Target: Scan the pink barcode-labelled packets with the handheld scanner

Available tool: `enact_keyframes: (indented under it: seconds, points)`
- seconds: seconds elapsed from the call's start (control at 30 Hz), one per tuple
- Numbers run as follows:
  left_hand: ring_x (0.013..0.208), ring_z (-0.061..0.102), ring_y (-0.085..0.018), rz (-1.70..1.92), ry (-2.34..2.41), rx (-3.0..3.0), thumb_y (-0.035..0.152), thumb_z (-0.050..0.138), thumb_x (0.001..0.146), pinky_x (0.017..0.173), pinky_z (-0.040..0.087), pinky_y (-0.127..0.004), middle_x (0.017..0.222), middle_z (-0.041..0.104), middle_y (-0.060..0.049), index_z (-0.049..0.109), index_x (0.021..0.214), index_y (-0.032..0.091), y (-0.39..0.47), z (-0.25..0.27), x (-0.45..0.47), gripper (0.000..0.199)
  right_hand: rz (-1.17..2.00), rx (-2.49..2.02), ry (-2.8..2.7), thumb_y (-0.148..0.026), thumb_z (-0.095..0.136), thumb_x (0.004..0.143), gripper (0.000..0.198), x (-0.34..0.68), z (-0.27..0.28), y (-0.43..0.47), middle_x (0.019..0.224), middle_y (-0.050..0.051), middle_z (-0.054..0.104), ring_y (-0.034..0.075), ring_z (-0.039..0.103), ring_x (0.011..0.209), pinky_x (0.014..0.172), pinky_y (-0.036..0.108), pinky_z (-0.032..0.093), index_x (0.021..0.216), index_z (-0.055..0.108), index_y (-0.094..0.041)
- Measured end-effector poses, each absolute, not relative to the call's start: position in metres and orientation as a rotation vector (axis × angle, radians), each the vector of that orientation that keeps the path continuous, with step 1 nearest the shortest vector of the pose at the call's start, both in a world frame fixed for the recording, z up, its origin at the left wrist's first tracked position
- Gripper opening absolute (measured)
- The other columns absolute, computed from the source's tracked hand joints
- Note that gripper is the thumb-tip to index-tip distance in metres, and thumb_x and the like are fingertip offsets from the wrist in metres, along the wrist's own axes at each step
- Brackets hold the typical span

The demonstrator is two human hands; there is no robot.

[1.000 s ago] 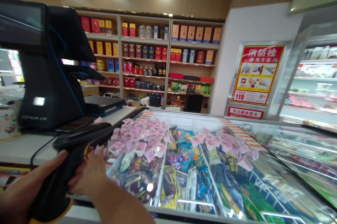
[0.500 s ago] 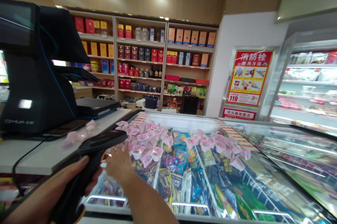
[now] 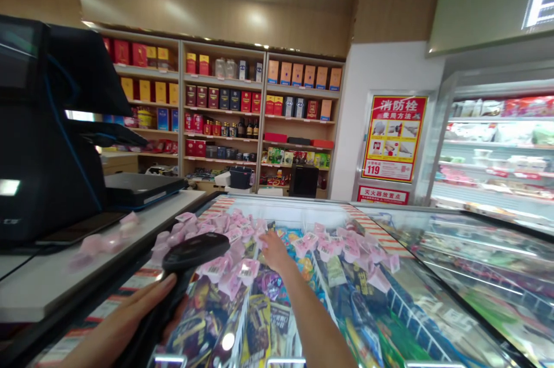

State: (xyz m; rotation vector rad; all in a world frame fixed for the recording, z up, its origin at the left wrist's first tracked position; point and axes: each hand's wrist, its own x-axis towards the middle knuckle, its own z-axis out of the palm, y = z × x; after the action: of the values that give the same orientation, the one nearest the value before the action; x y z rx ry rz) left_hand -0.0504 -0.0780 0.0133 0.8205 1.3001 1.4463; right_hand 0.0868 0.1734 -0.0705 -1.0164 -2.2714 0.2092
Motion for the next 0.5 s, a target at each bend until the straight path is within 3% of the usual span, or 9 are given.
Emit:
enact_keyframes:
  seconds: [0.1,0.2,0.3,0.5]
  points:
    - [0.043,0.046,-0.009,1.448,1.310,0.821,0.045,0.056,0.062,0.042,0.039,-0.020,0.049,0.051,0.002,0.052,0.060,0.016,-0.075,0.010,-0.044,0.029,0.704,-1.091,-1.967,-0.011,0.047,0.060,0.020,0.090,-0.077,0.168,0.073,0.004,0.062,0.016,0.057,0.072,0.071,0.029,0.042,0.075,0.059,-0.015]
    - [0.043,0.046,-0.010,1.400,1.318,0.839,0.046,0.055,0.062,0.042,0.038,-0.020,0.048,0.049,0.002,0.052,0.061,0.016,-0.072,0.005,-0.040,0.030,1.033,-1.171,-1.673,-0.015,0.044,0.061,0.010,0.095,-0.078,0.160,0.048,-0.002,0.054,0.013,0.053,0.048,0.052,0.025,0.044,0.063,0.054,-0.015]
    - [0.043,0.045,-0.009,1.345,1.319,0.863,0.047,0.054,0.062,0.042,0.037,-0.019,0.048,0.050,0.002,0.053,0.062,0.016,-0.069,0.000,-0.036,0.031,1.091,-1.187,-1.554,-0.019,0.042,0.063,0.008,0.103,-0.077,0.159,0.042,-0.004,0.050,0.011,0.051,0.041,0.044,0.022,0.042,0.060,0.049,-0.016]
    - [0.041,0.044,-0.008,1.296,1.318,0.897,0.047,0.053,0.064,0.040,0.035,-0.018,0.050,0.052,0.002,0.050,0.059,0.017,-0.069,0.001,-0.028,0.031,1.138,-1.178,-1.346,-0.021,0.041,0.062,0.011,0.115,-0.077,0.167,0.046,-0.001,0.053,0.012,0.054,0.048,0.048,0.021,0.044,0.051,0.044,-0.018]
